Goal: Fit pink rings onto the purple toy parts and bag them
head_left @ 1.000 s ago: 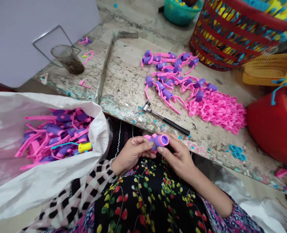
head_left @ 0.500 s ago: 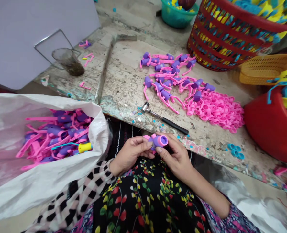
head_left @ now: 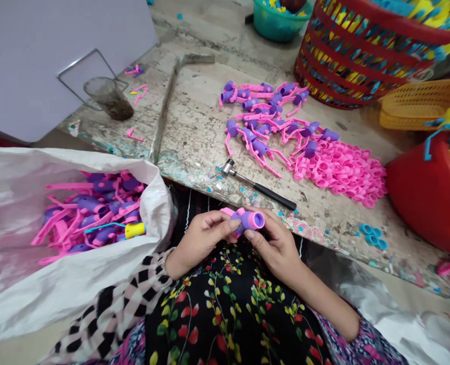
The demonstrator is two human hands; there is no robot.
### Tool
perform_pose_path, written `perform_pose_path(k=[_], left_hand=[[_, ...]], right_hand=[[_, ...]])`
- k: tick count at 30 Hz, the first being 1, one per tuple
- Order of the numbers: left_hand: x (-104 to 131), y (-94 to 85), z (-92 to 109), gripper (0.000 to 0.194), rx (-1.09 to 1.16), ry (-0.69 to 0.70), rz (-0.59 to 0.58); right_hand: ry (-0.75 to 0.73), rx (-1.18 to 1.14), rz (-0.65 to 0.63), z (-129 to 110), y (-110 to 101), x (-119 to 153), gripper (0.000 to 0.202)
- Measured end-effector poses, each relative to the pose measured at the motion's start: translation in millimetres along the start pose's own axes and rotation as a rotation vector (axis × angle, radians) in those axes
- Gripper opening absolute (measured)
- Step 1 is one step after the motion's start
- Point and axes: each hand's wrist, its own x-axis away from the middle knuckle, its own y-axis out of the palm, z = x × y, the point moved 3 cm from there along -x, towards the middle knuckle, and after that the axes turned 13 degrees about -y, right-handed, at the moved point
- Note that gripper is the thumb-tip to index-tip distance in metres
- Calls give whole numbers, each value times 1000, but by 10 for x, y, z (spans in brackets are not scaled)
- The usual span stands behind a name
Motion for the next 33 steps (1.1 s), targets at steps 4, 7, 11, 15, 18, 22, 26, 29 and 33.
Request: perform_pose_path(k=[4,7,11,15,18,22,26,29,33], left_hand=[[36,14,42,27,-100,17,12],[42,30,54,26,-173,28,37],[35,46,51,24,-248,74,64],[82,-20,104,22,-410,292,262],[128,-84,146,22,-634,491,471],[53,-46,49,83,-945,532,456],[-76,6,-111,87,-967,412,429],[-142,-25,-165,57,-854,324,492],[-205,-154,-210,39,-719,219,515]], right_hand=[[156,-213,46,75,8,18,32],[249,-353,95,115,19,35,31],[295,-434,142,133,35,57,31],[318,-472,170,150,52,77,31],[326,-473,182,167,54,71,28],[336,-447,182,202,77,26,27],[338,-370,122,242,173,-57,28],[260,-258,26,274,220,-149,31],[70,202,-37,426,68,-251,51]])
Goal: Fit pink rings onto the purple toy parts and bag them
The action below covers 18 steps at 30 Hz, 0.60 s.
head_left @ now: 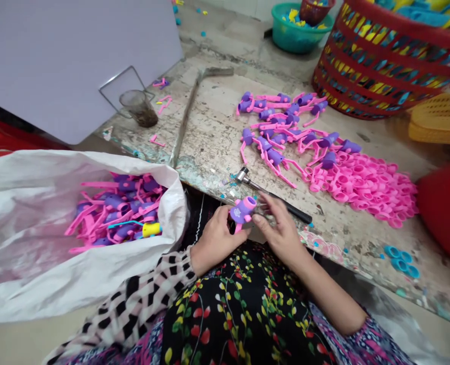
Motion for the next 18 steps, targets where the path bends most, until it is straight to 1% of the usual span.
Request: perform_pose_path(k=[1,3,4,6,9,12,15,18], left_hand=[[-21,-7,-45,38,19,-37,-10],[-57,-16,-139,37,43,-92,-12],[-72,-16,-184,38,48,-109,-2],[-95,-9,-262,41,52,-125,30],[-116,18,-338,44,49,-132,60],[-130,42,-381,49,51,-144,87],[-145,72,-422,54,8,-143,127],[-170,135,-466,52,-86,-113,156]], right_hand=[[-23,201,13,80,-57,-10,51],[17,576,-24,278,-149,-4,47],[35,698,-73,376,-177,7,45],[6,821,-138,519,-208,30,42],[-67,904,-198,579,-211,46,40],[-77,918,-270,493,-199,45,37],[33,920,-338,379,-221,75,36],[134,847,-393,331,-258,153,37]])
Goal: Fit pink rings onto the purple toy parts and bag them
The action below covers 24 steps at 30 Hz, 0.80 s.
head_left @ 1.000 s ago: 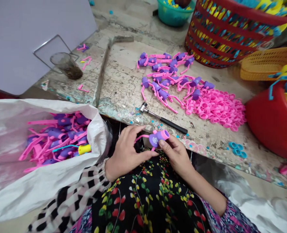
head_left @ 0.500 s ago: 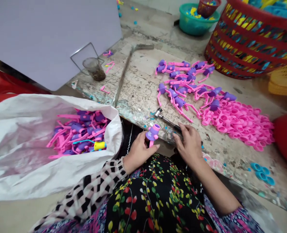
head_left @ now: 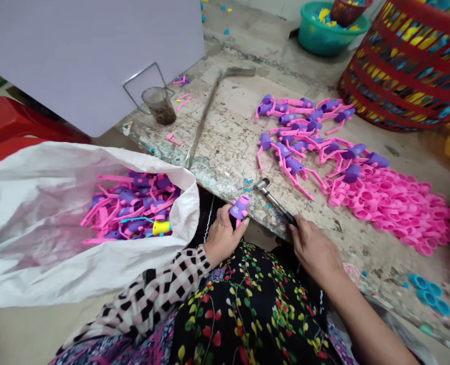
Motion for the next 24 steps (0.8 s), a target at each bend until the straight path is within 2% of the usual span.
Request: perform_pose_path(k=[2,5,9,13,18,20,22,24], left_hand=[[-15,53,-21,52,-40,8,20],[-35,112,-17,50,-65,-6,47],[-51,160,83,56,-95,2,36],[-68,172,177,64,-160,-12,12],[-80,188,175,69,-166,-58,-59],[-79,201,159,69,-157,-71,-68],[-75,214,148,68,-157,-72,-67],[-74,223,146,68,-163,-70,-63]], right_hand=[[-10,-129,20,17,7,59,37],[-28,-354,117,48,3,125,38],[-22,-548,244,52,-121,172,37],[-51,-566,263,46,-236,184,37],[-130,-509,93,92,-181,168,39],[-122,-531,69,126,-208,161,38],[-90,-564,138,160,-286,163,36],[-48,-558,269,190,-360,184,36]])
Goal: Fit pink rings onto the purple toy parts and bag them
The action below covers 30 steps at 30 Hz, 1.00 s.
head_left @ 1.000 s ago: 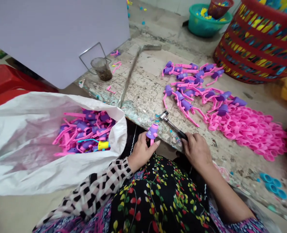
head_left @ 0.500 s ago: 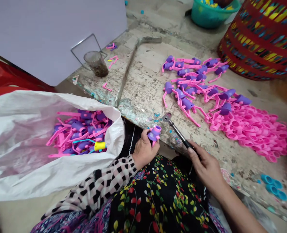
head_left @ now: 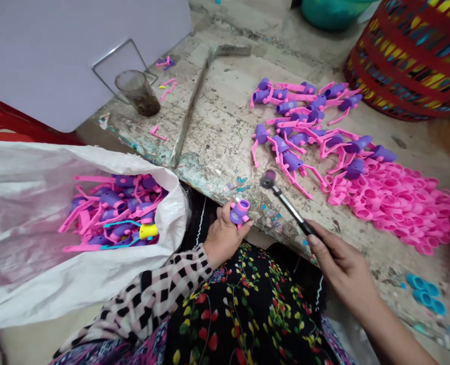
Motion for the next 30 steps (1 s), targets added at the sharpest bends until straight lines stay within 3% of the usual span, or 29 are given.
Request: perform_pose_path(k=[2,3,6,8,14,23,25,28,30], left_hand=[[-4,3,1,68,-6,-11,6],[-8,2,2,68,-8,-18,6],[-23,-5,2,69,2,-28,0],[-30,-13,5,70,14,-15,-9],[-28,-50,23,71,8,5,-16],[-43,-77,36,73,-50,7,-58],[-50,-91,38,72,-65,2,-82],[-57,-118,45,71,-70,-10,-122],[-61,-136,50,71,-72,3,-135]], right_hand=[[-38,51,74,-1,-20,29,38],[-62,88,53,11,1,50,39],[-79,177,-185,88,109,111,38],[-46,168,-238,120,103,120,38],[-3,9,32,-20,-104,62,36],[67,-22,93,-20,-1,120,38],[-9,45,30,-34,21,117,39],[-102,134,-165,-65,42,97,39],[-88,134,-184,-79,-2,71,39]])
